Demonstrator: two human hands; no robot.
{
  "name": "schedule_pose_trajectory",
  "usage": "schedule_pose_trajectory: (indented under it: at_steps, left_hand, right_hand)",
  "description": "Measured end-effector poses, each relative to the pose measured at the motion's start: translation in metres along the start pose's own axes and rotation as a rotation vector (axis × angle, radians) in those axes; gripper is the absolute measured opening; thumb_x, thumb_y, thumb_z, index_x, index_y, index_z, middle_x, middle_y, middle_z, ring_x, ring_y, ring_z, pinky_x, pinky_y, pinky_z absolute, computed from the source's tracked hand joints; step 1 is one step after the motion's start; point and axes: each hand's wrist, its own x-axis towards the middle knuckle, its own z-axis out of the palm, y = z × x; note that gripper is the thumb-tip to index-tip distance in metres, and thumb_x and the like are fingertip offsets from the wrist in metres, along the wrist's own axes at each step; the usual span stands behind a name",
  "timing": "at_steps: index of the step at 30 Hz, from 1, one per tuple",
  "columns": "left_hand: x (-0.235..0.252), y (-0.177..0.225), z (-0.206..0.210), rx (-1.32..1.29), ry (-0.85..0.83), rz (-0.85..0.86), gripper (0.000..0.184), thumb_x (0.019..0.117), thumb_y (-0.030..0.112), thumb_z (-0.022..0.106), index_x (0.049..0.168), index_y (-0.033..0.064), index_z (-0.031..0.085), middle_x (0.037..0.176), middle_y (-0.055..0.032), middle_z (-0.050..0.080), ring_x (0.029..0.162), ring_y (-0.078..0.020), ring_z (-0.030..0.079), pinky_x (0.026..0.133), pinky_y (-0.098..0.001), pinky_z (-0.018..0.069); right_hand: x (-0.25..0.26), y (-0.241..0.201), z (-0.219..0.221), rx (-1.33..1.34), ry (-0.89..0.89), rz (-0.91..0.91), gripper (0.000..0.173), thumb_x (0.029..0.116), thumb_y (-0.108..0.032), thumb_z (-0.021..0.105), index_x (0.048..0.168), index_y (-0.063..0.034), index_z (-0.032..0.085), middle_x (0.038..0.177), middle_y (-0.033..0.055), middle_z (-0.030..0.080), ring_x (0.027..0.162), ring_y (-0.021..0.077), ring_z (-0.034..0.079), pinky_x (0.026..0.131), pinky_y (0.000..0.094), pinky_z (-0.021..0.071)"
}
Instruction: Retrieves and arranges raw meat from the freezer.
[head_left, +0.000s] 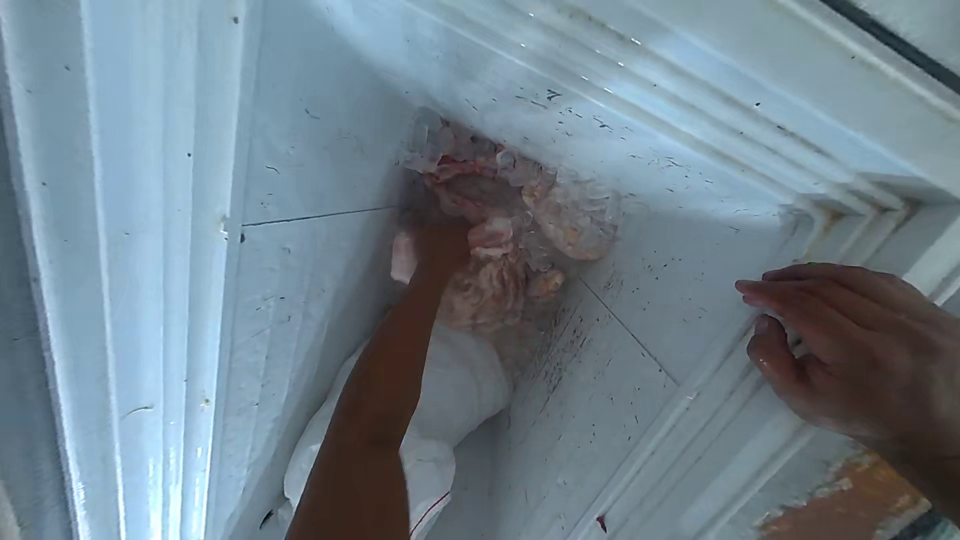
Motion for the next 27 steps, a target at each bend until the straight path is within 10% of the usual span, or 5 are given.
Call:
schedule_pose_trajectory:
  at_steps: [5, 11, 21, 25, 27]
  left_hand:
    - [-0.072, -0.010, 0.028, 0.024, -0.148, 0.113, 0.040, 0.0933, 0.017, 0.065, 0.133, 0.0209, 0.065, 0.122, -0.0165, 0.068, 0.106, -0.0417, 0.067, 0.082, -0.0649, 0.0536]
    - [0.032, 0.002, -0.001, -0.026, 0.106, 0.194, 0.059, 0.0890, 0.032, 0.078, 0.143, 0.0190, 0.058, 0.149, -0.0170, 0.054, 0.131, -0.0451, 0.055, 0.098, -0.0690, 0.0480]
    - [0.105, 0.009, 0.000, 0.334, -0.126, 0.121, 0.052, 0.0729, 0.042, 0.082, 0.116, 0.0153, 0.070, 0.115, -0.0188, 0.070, 0.113, -0.0446, 0.062, 0.104, -0.0785, 0.0322]
    - [0.021, -0.002, -0.035, 0.259, -0.261, 0.079, 0.063, 0.0797, 0.042, 0.080, 0.128, 0.0054, 0.062, 0.125, -0.0265, 0.064, 0.121, -0.0495, 0.057, 0.103, -0.0712, 0.0395]
    - [-0.010, -0.026, -0.020, 0.064, 0.030, 0.039, 0.073, 0.0775, 0.038, 0.082, 0.135, 0.0015, 0.056, 0.128, -0.0330, 0.060, 0.122, -0.0559, 0.054, 0.099, -0.0767, 0.0394]
  right_hand:
    - [-0.010, 0.010, 0.008, 0.011, 0.005, -0.003, 0.039, 0.0974, -0.032, 0.048, 0.121, -0.0143, 0.073, 0.107, 0.0077, 0.075, 0.116, 0.0313, 0.066, 0.097, 0.0499, 0.0513]
    - [-0.009, 0.010, 0.005, 0.003, -0.006, -0.005, 0.038, 0.0982, -0.030, 0.047, 0.120, -0.0134, 0.073, 0.109, 0.0085, 0.074, 0.115, 0.0312, 0.066, 0.096, 0.0493, 0.0518]
    - [-0.006, 0.012, 0.000, -0.006, -0.025, -0.005, 0.038, 0.0969, -0.030, 0.047, 0.120, -0.0147, 0.074, 0.106, 0.0063, 0.075, 0.113, 0.0292, 0.067, 0.095, 0.0472, 0.0525]
    - [-0.013, 0.014, 0.005, -0.004, -0.046, 0.014, 0.038, 0.0981, -0.030, 0.047, 0.122, -0.0142, 0.073, 0.111, 0.0074, 0.074, 0.116, 0.0302, 0.066, 0.097, 0.0487, 0.0517]
    - [-0.010, 0.015, 0.010, -0.003, -0.022, 0.004, 0.037, 0.0984, -0.030, 0.047, 0.121, -0.0140, 0.073, 0.111, 0.0078, 0.074, 0.116, 0.0309, 0.066, 0.096, 0.0491, 0.0519]
